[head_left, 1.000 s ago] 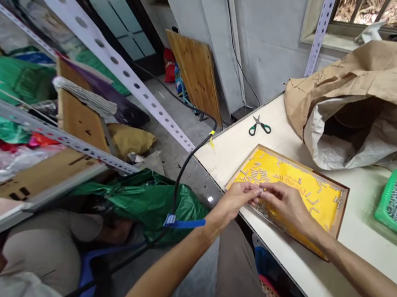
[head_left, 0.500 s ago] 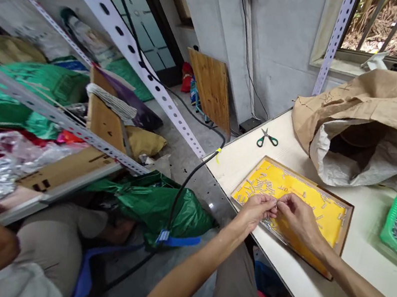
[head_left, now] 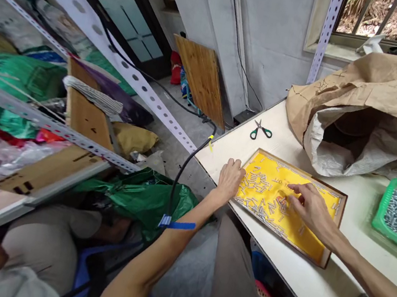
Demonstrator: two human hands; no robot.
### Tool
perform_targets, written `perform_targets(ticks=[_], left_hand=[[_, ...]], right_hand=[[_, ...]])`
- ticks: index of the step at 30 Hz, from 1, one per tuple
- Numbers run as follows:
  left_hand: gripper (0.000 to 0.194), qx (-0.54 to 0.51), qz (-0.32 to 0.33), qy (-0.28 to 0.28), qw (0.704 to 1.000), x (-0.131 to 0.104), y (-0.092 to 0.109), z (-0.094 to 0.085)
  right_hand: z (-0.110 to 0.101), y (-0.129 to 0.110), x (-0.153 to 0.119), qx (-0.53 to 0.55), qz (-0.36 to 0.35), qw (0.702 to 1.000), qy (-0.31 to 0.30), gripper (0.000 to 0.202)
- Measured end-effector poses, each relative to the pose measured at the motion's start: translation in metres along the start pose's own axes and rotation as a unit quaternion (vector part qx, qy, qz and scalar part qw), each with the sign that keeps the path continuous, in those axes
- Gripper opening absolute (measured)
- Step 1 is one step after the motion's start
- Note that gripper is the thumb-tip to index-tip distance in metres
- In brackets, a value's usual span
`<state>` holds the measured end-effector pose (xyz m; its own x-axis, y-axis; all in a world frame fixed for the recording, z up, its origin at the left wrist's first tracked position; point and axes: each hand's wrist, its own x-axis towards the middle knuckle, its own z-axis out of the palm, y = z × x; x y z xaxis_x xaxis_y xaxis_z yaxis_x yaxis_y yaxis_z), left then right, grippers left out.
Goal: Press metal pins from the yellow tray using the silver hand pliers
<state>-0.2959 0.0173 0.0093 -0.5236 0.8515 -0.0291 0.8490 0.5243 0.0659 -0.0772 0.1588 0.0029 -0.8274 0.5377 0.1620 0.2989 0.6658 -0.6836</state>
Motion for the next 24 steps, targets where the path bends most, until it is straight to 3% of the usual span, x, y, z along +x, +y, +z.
perform_targets(ticks=[4, 9, 16, 22, 24], left_hand=[[0.014, -0.111, -0.034, 0.059, 0.991, -0.005, -0.002, 0.006], [0.011, -0.3, -0.093, 0.107, 0.943, -0.023, 0.015, 0.006], [0.007, -0.529, -0.113, -0.017, 0.841, -0.028, 0.054, 0.01], [0.023, -0.687, -0.17, -0.128, 0.695, -0.024, 0.061, 0.02], [0.018, -0.678, -0.179, -0.13, 0.701, -0.026, 0.057, 0.022]], right_hand=[[0.011, -0.013, 0.003, 0.09, 0.007, 0.996, 0.022, 0.023], [0.036, -0.029, 0.016, 0.241, 0.055, 0.969, 0.012, 0.031], [0.055, -0.03, 0.022, 0.265, 0.07, 0.961, 0.02, 0.03], [0.046, -0.016, 0.017, 0.223, 0.095, 0.97, -0.015, 0.024], [0.04, -0.014, 0.019, 0.155, 0.085, 0.984, -0.028, 0.023]])
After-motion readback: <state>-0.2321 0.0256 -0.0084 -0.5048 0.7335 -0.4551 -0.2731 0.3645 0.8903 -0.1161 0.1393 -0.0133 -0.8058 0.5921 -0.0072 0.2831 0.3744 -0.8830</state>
